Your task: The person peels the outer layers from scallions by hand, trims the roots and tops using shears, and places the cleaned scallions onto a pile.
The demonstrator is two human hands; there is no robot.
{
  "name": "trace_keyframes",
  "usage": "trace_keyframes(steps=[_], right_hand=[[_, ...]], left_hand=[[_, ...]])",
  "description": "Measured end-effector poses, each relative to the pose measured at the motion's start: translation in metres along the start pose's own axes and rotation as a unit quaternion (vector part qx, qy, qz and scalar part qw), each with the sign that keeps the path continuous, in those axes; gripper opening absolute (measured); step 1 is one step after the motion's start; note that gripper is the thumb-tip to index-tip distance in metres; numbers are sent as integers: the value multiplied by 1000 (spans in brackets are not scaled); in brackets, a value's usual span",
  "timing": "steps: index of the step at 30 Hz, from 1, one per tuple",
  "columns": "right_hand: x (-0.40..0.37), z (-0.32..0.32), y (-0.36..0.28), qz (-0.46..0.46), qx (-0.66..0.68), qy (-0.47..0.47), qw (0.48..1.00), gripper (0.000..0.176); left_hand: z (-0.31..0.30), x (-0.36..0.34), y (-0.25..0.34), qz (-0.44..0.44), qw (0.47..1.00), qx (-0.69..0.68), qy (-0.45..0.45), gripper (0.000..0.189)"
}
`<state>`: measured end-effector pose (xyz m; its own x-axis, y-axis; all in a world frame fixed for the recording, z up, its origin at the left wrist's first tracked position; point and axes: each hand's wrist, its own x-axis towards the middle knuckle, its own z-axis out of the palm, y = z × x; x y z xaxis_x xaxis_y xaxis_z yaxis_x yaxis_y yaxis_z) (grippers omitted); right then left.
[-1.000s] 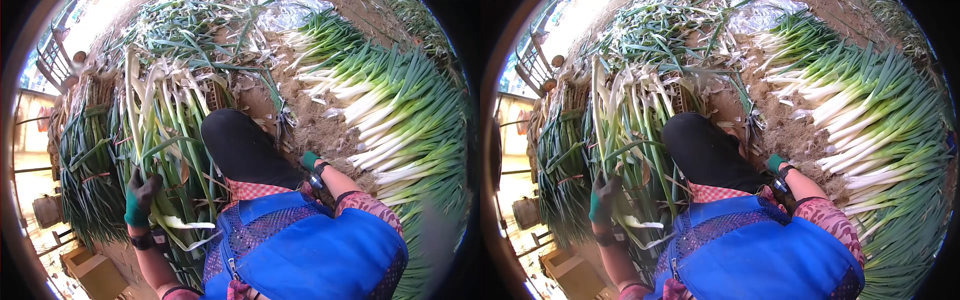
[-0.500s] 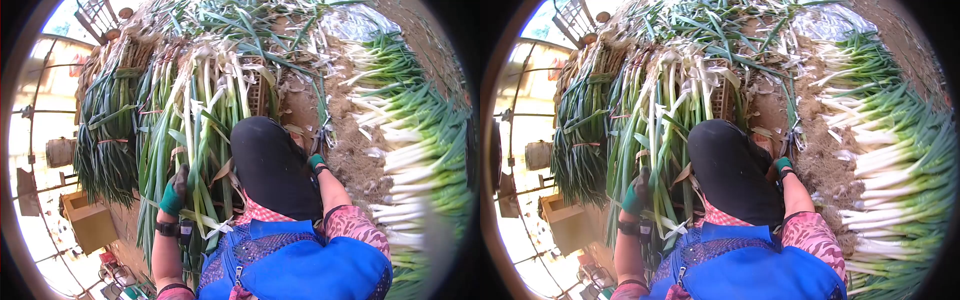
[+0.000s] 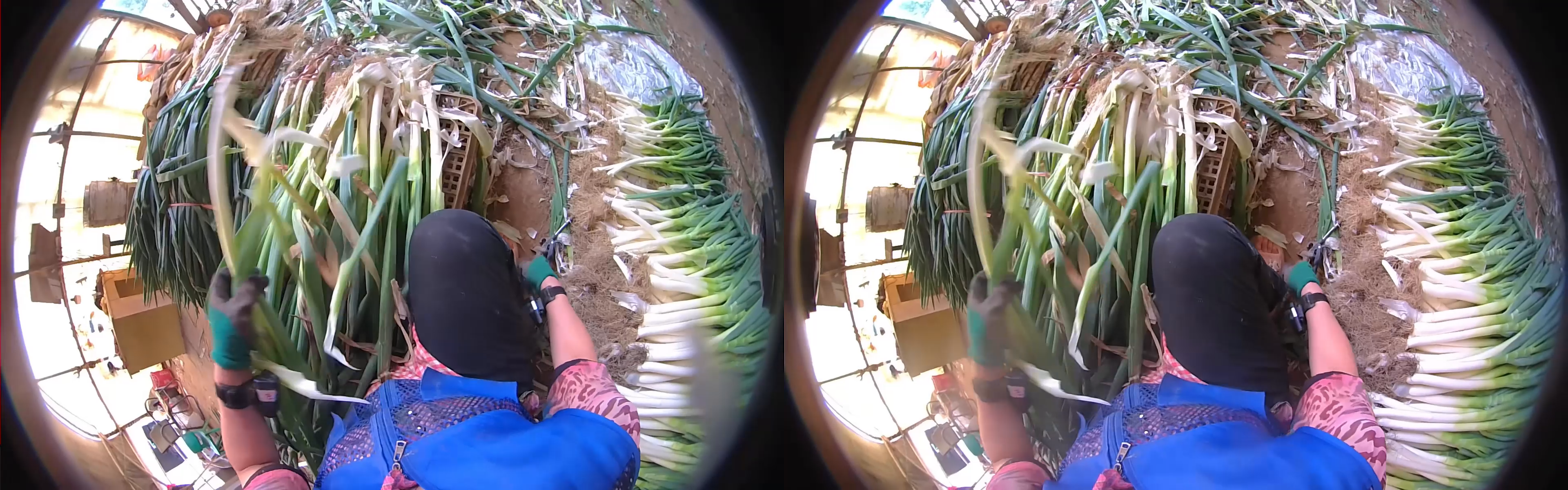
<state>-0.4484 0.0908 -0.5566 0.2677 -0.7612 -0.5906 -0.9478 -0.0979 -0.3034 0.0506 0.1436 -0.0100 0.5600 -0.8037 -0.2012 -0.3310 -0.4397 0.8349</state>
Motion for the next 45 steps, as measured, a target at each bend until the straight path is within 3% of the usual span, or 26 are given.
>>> trace_keyframes(steps=[1,2,4,7,10,12,13,14,18,19,20,21,23,24,25,26,28,32,34,36,38,40,42,43,44,45], right_hand=[[-8,-47,-13,-58,22,71,996,32],[-17,-100,-44,-11,269,100,958,31],[-38,-214,-122,-13,598,137,790,32],[-37,-324,-204,-133,599,131,779,31],[-5,-387,-259,-213,418,154,869,46],[37,-413,-288,-194,351,43,915,39],[51,-426,-302,-276,54,110,953,35],[62,-434,-315,-334,-248,166,894,32],[189,-327,-302,-152,-35,60,986,38],[215,-283,-276,-255,-278,19,926,36],[195,-256,-288,-242,-244,-37,938,38],[112,-268,-314,-16,69,41,997,54],[45,-269,-321,112,339,142,923,82],[45,-275,-322,139,318,80,934,69],[48,-285,-320,-19,183,28,983,61],[53,-298,-315,-176,39,-24,983,53],[38,-328,-302,-183,386,70,901,51],[-33,-410,-276,-104,818,45,563,58],[-26,-406,-264,-80,720,82,684,68],[8,-378,-254,75,276,251,925,68],[19,-357,-259,29,404,281,870,53],[-6,-383,-280,-79,658,185,726,52],[-8,-392,-281,-175,636,147,737,49],[-22,-406,-295,-64,698,50,711,52],[36,-378,-278,-10,505,133,853,57],[39,-365,-282,-14,439,173,881,57]], left_hand=[[-20,5,1,-7,1000,-7,20,29],[-39,9,1,-12,999,-13,39,28],[-57,12,6,-42,991,-105,69,29],[-69,4,34,-96,961,-207,156,36],[-121,9,20,-51,967,-221,111,34],[-126,5,23,-23,976,-155,150,35],[-119,5,33,-11,980,-134,144,36],[-115,4,41,2,984,-112,141,37],[-92,40,20,48,992,-9,-112,41],[-65,52,13,125,978,45,-164,37],[-30,65,5,252,938,120,-205,34],[3,77,-3,307,912,141,-232,31],[64,84,-8,154,941,98,-285,31],[93,83,-4,1,956,63,-287,35],[121,83,0,-139,953,36,-266,39],[148,94,-27,-103,948,38,-297,36],[190,112,-69,-33,960,30,-276,43],[214,122,-63,-37,964,183,-188,50],[223,118,-58,-27,953,256,-160,50],[234,120,-67,1,927,338,-165,51],[227,121,-62,-28,953,230,-195,50],[200,122,-52,-98,959,22,-265,50],[170,121,-33,-174,926,-136,-305,29],[156,131,-50,88,929,-8,-359,27],[142,142,-68,347,881,103,-303,27],[129,139,-57,379,866,150,-288,29]])
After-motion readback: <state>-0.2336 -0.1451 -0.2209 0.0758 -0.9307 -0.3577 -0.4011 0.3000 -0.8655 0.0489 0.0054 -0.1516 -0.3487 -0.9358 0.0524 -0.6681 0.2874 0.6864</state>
